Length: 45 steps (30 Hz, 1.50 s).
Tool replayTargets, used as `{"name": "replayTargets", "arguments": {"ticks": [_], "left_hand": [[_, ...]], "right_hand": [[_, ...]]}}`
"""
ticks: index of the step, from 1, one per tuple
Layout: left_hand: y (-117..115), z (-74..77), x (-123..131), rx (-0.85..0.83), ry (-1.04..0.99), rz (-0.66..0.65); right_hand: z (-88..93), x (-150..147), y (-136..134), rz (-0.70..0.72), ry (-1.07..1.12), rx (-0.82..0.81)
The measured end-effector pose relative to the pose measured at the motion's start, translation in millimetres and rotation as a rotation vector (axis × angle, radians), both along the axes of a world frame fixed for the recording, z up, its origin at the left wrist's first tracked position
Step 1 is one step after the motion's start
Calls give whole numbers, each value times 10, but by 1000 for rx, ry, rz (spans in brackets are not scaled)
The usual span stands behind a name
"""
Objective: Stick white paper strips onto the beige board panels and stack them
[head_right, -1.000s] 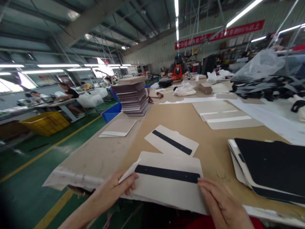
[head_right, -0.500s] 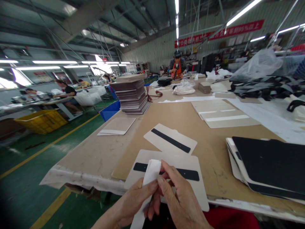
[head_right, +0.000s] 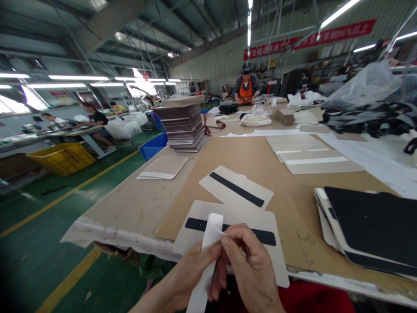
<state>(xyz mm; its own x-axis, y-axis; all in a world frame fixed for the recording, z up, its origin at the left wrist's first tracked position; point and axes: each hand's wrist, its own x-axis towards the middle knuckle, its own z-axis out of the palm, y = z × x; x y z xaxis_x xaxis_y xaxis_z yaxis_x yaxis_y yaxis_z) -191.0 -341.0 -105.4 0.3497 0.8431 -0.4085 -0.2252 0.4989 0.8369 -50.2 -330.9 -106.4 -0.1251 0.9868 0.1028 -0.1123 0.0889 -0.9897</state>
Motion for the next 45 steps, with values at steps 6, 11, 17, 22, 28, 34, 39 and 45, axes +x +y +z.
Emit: {"name": "replayTargets", "arguments": {"ticks": [6, 11, 17, 22, 28, 34, 39, 45], "left_hand": [[-21, 83, -34, 115, -7, 9], [-81, 82, -59, 152, 94, 8], [-217, 494, -676, 408, 666, -136], [32, 685, -1086, 786, 1345, -248], [450, 237, -1047, 1036, 1539, -312], [513, -29, -1074, 1046, 1531, -288], [506, -106, -1096, 1047, 1504, -238], [495, -144, -1091, 1035, 1489, -205]], "right_hand": [[-60, 31, 100, -106, 289, -223], [-26, -57, -19, 196, 366, -297], [349, 516, 262, -62, 432, -284], [758, 815, 624, -12, 153, -265], [716, 277, 978, 318, -249, -344], [410, -302, 1314, 478, -679, -18], [228, -658, 1484, 449, -862, 129], [108, -867, 1548, 482, -955, 190]]}}
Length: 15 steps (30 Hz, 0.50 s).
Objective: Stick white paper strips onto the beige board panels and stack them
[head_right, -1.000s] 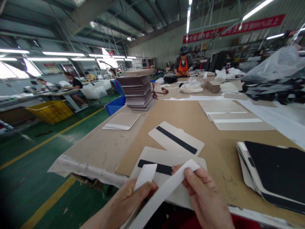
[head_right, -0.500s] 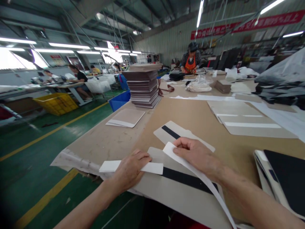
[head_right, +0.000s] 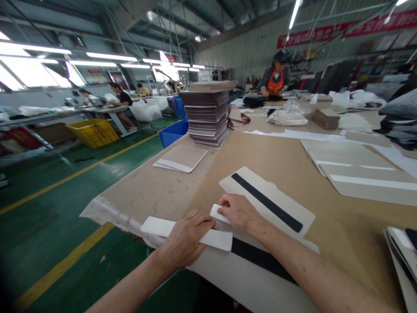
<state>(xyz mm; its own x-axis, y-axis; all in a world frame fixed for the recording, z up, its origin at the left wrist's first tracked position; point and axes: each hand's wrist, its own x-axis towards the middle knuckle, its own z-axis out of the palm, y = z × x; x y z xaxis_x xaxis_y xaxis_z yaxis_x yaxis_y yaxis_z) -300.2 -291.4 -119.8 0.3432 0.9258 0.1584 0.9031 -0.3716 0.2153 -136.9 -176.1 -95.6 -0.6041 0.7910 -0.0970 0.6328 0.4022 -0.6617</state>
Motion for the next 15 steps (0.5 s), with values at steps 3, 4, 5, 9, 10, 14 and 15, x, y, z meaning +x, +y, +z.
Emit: {"name": "replayTargets", "arguments": {"ticks": [3, 4, 5, 9, 10, 14, 15], "left_hand": [[-2, -4, -1, 7, -5, 8], [-1, -6, -2, 6, -6, 7], [0, -8, -2, 4, -6, 7], [2, -1, 4, 3, 18, 10], [0, 7, 8, 1, 29, 16], [-9, 55, 25, -19, 67, 42], [-8, 65, 26, -21, 75, 34]], "right_hand": [[-53, -21, 26, 2, -36, 13], [-66, -24, 30, 2, -47, 18], [-74, -26, 31, 3, -59, 22], [-62, -30, -1, -1, -102, 46], [-53, -30, -12, -1, -110, 53], [-54, -38, -36, 4, -131, 84], [-64, -48, -36, 6, -134, 91]]}}
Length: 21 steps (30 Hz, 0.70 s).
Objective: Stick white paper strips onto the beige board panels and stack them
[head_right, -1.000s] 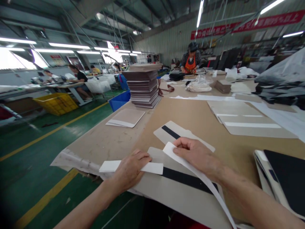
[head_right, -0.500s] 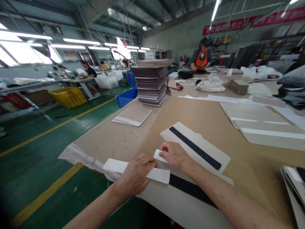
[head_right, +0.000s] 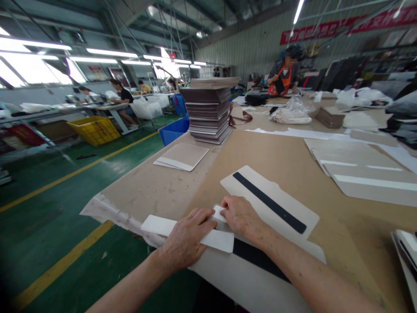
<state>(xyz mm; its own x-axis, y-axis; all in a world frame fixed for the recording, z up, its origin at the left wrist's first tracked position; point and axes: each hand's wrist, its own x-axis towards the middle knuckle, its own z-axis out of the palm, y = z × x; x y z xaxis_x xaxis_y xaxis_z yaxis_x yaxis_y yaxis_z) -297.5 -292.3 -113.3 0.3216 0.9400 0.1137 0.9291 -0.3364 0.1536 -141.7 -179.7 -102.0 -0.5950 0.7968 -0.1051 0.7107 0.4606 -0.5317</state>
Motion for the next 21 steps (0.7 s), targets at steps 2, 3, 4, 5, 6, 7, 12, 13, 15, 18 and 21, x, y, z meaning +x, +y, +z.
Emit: {"name": "replayTargets", "arguments": {"ticks": [2, 3, 4, 5, 6, 7, 12, 13, 15, 18, 21], "left_hand": [[8, 13, -3, -8, 20, -35], [14, 15, -7, -13, 31, -52], [21, 16, -10, -18, 43, -63], [29, 14, -14, -22, 55, -68], [36, 12, -16, -23, 64, -67], [43, 9, -17, -25, 71, -65], [63, -16, -23, -14, 54, -54], [67, -24, -29, -11, 47, -58], [74, -41, -45, -7, 34, -67], [84, -62, -68, 10, 15, -73], [95, -78, -81, 36, 17, -79]], "right_hand": [[-16, -27, 2, 5, -5, 10], [-14, -37, 4, 7, -7, 13], [-2, -35, 6, 9, -9, 16], [22, -12, 9, 12, -11, 17], [59, 39, 14, 17, -14, 15], [105, 126, 19, 24, -17, 8], [325, 1075, -35, -36, -11, -86], [336, 1300, -84, -94, 1, -111], [302, 1673, -223, -224, 25, -162], [129, 1939, -459, -408, 64, -200], [-85, 1933, -620, -609, 96, -144]]}}
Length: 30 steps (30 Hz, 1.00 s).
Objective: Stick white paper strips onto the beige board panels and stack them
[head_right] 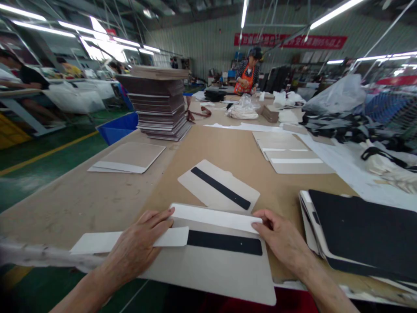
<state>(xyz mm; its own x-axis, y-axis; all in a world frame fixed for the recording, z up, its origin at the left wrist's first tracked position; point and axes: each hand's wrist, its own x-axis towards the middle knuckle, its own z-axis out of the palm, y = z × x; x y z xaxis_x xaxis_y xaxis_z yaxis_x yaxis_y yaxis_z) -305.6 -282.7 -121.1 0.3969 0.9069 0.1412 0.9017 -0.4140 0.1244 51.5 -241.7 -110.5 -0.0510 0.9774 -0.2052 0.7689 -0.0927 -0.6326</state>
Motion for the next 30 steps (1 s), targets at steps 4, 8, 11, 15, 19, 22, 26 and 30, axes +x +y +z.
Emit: {"name": "replayTargets", "arguments": {"ticks": [4, 8, 11, 15, 19, 22, 26, 30], "left_hand": [[19, -29, -16, 23, 11, 2], [38, -66, -34, 45, 26, 1], [43, -88, -48, 56, 48, -1], [43, -108, -78, 48, 52, -17], [46, -113, -90, 50, 40, -25], [47, -113, -83, 59, 31, -15], [44, -113, -76, 52, 24, -8], [37, -94, -67, 45, 25, 5]], "right_hand": [[-149, -79, -71, -142, 24, 90], [-134, -110, -83, -177, 10, 120], [-111, -125, -72, -194, 5, 124], [-109, -145, -35, -199, -4, 124], [-102, -182, -9, -198, -57, 145], [-103, -200, 2, -205, -87, 150], [-131, -189, 27, -187, -89, 148], [-146, -178, 57, -217, -47, 126]]}}
